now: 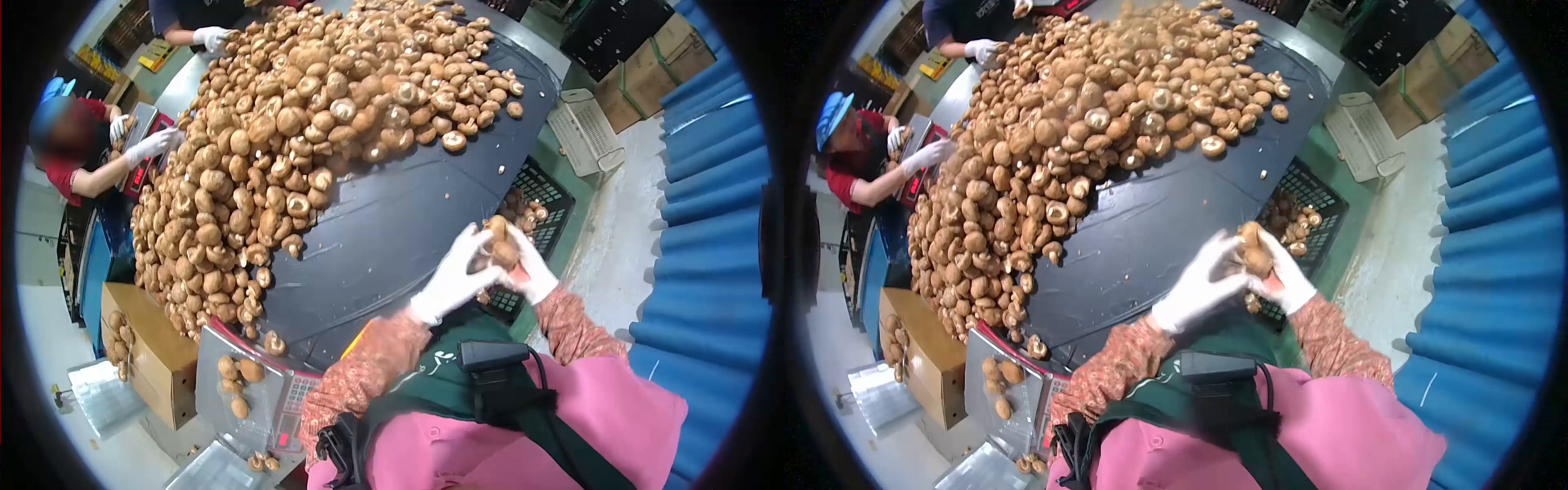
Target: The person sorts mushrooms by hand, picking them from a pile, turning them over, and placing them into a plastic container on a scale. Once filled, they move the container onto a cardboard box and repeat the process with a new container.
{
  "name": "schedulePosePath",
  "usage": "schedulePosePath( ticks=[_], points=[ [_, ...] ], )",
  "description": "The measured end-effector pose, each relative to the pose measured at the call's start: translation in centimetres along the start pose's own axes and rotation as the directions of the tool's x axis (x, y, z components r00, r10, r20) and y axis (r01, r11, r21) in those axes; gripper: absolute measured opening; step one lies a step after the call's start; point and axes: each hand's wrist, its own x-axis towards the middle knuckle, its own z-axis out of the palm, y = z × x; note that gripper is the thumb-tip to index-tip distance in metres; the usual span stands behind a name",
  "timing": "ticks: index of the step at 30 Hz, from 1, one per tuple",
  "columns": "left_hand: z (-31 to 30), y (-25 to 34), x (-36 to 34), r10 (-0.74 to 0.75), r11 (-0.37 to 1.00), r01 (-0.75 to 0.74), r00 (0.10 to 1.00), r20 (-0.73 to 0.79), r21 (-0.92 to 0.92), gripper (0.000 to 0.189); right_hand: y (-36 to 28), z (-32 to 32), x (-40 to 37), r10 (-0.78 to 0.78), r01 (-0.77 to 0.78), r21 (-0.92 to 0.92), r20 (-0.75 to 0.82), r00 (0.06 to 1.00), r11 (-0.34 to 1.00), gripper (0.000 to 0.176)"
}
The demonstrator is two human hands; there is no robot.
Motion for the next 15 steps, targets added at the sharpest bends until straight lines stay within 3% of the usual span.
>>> schedulePosePath(
  ticks=[1, 3, 5, 6, 7, 9, 10, 12, 13, 15],
  points=[
    [0.7, -0.6, -0.2, 0.028, 0.997, -0.032, 0.998, 0.054, 0.069, 0.066, 0.1, -1.4, 0.1, 0.033, -0.023, 0.146, -0.066, 0.997, 0.989, 0.046],
    [0.4, 0.4, -0.9, -0.085, 0.995, 0.081, 0.994, 0.071, 0.051, 0.064, 0.1, -5.8, -0.1, 0.124, -0.137, 0.42, 0.059, 0.991, 0.897, 0.047],
    [-0.7, 0.5, -1.7, -0.252, 0.967, 0.249, 0.966, 0.059, 0.048, 0.062, -0.4, -11.6, 0.3, 0.017, 0.088, 0.323, -0.308, 0.951, 0.942, 0.054],
    [-0.9, -0.2, -2.2, -0.271, 0.962, 0.271, 0.962, -0.021, 0.012, 0.058, -0.7, -12.6, -0.1, -0.108, 0.143, 0.055, -0.409, 0.906, 0.988, 0.064],
    [-1.7, -1.2, -2.4, -0.235, 0.97, 0.237, 0.971, -0.041, 0.062, 0.057, -1.6, -12.9, 0.3, -0.171, 0.097, -0.153, -0.616, 0.769, 0.984, 0.072],
    [-2.5, -2.1, -3.2, -0.24, 0.957, 0.255, 0.964, -0.118, 0.135, 0.055, -3.3, -11.9, -0.3, -0.351, -0.161, -0.565, -0.684, 0.639, 0.809, 0.071],
    [-2.6, -2.3, -3.5, -0.28, 0.948, 0.297, 0.949, -0.145, 0.113, 0.054, -4.0, -13.1, 0.5, -0.432, -0.126, -0.652, -0.621, 0.654, 0.748, 0.069],
    [-3.0, -2.9, -4.1, -0.363, 0.921, 0.383, 0.909, -0.204, 0.066, 0.053, -4.7, -19.2, 3.7, -0.557, 0.168, -0.69, -0.39, 0.733, 0.704, 0.063],
    [-3.2, -3.6, -4.4, -0.332, 0.919, 0.368, 0.915, -0.227, 0.139, 0.051, -5.2, -15.7, 4.1, -0.605, 0.125, -0.736, -0.434, 0.667, 0.665, 0.056],
    [-3.6, -5.2, -5.0, -0.268, 0.895, 0.343, 0.924, -0.274, 0.283, 0.048, -6.1, -15.5, 6.8, -0.642, 0.238, -0.77, -0.271, 0.718, 0.592, 0.052]
  ],
)
